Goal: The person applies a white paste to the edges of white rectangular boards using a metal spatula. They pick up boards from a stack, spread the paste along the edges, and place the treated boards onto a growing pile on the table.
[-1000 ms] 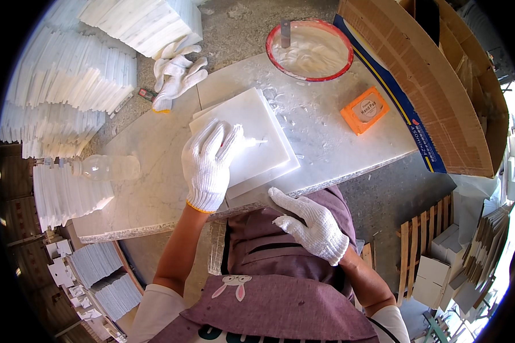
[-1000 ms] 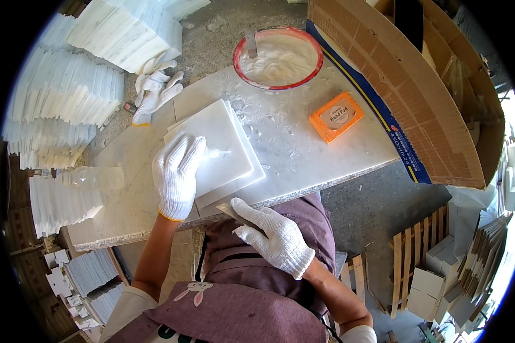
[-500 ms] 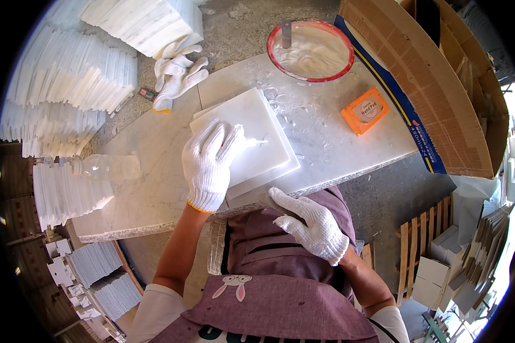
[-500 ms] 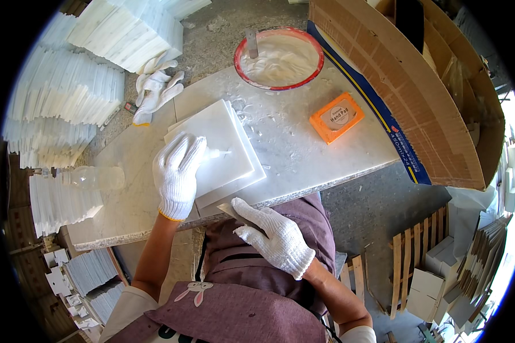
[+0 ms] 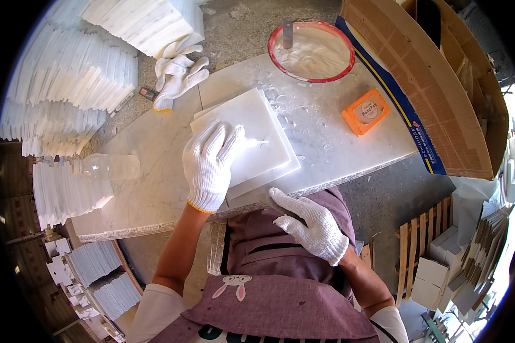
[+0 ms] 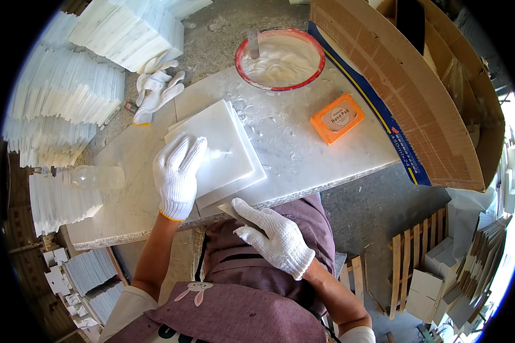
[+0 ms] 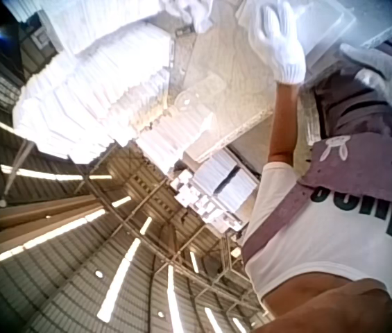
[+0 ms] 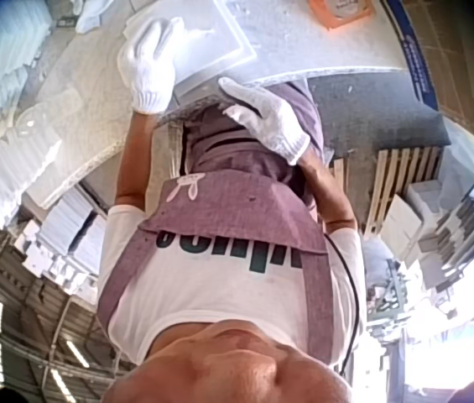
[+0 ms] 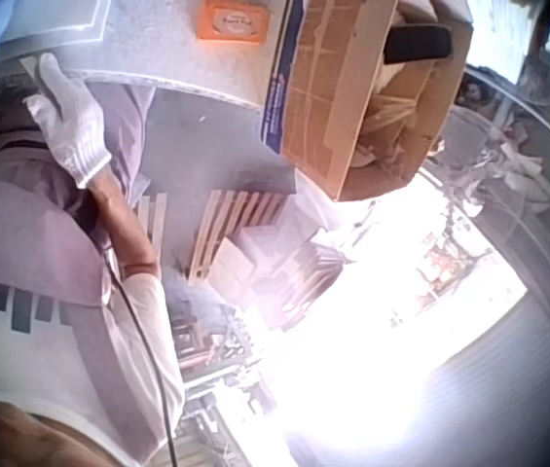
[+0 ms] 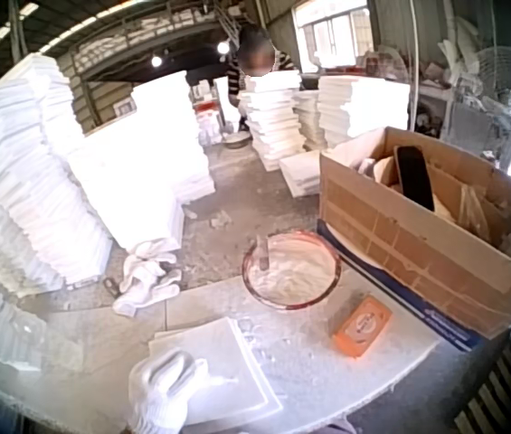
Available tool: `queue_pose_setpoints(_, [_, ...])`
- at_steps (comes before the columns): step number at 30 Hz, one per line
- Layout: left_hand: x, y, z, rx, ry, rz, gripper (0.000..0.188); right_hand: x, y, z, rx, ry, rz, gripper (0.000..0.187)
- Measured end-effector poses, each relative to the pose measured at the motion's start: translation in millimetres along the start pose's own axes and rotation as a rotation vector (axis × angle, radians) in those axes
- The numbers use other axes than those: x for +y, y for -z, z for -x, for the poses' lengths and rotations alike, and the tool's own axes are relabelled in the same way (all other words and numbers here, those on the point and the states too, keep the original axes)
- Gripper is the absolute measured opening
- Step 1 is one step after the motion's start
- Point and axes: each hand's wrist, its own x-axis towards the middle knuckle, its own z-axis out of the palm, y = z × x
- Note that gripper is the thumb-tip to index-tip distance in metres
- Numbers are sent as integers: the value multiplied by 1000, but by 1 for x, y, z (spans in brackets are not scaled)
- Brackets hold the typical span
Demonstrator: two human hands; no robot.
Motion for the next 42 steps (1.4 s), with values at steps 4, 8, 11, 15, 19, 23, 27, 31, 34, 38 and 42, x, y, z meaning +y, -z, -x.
queue_pose_setpoints(4, [2, 2, -1, -46, 24, 11, 40, 9, -5, 0, 77, 79, 7, 52])
queue_pose_setpoints(8, [2, 2, -2, -16, 15, 19, 41, 11, -5, 0, 77, 79, 0, 52])
queue_pose_setpoints(11, [1, 1, -3, 27, -21, 4, 44, 11, -6, 0, 80, 85, -5, 52])
queue_pose_setpoints(15, [-1, -1, -2, 30, 11, 65, 42, 8, -5, 0, 78, 81, -14, 52])
queue_pose_setpoints(19, [-5, -3, 5, -46, 180, 244, 40, 1, -1, 0, 53, 101, -13, 55])
queue_pose_setpoints(23, [-3, -11, 22, 290, 565, 657, 42, -9, 4, 6, -28, 0, -149, 55])
queue_pose_setpoints(27, [-18, 2, 19, 459, 975, 1023, 40, -13, 4, 6, -117, -130, -402, 55])
queue_pose_setpoints(31, [-51, 10, 41, 418, 926, 982, 29, -25, -1, -4, -197, -210, -486, 56])
queue_pose_setpoints(34, [-60, 9, 57, 386, 993, 880, 21, -26, -4, -10, -278, -256, -570, 56])
queue_pose_setpoints(38, [-61, 13, 68, 228, 983, 791, 19, -22, -7, -12, -368, -348, -576, 46])
queue_pose_setpoints(42, [-53, 4, 73, 279, 1008, 570, 25, -19, -11, -14, -391, -304, -472, 31])
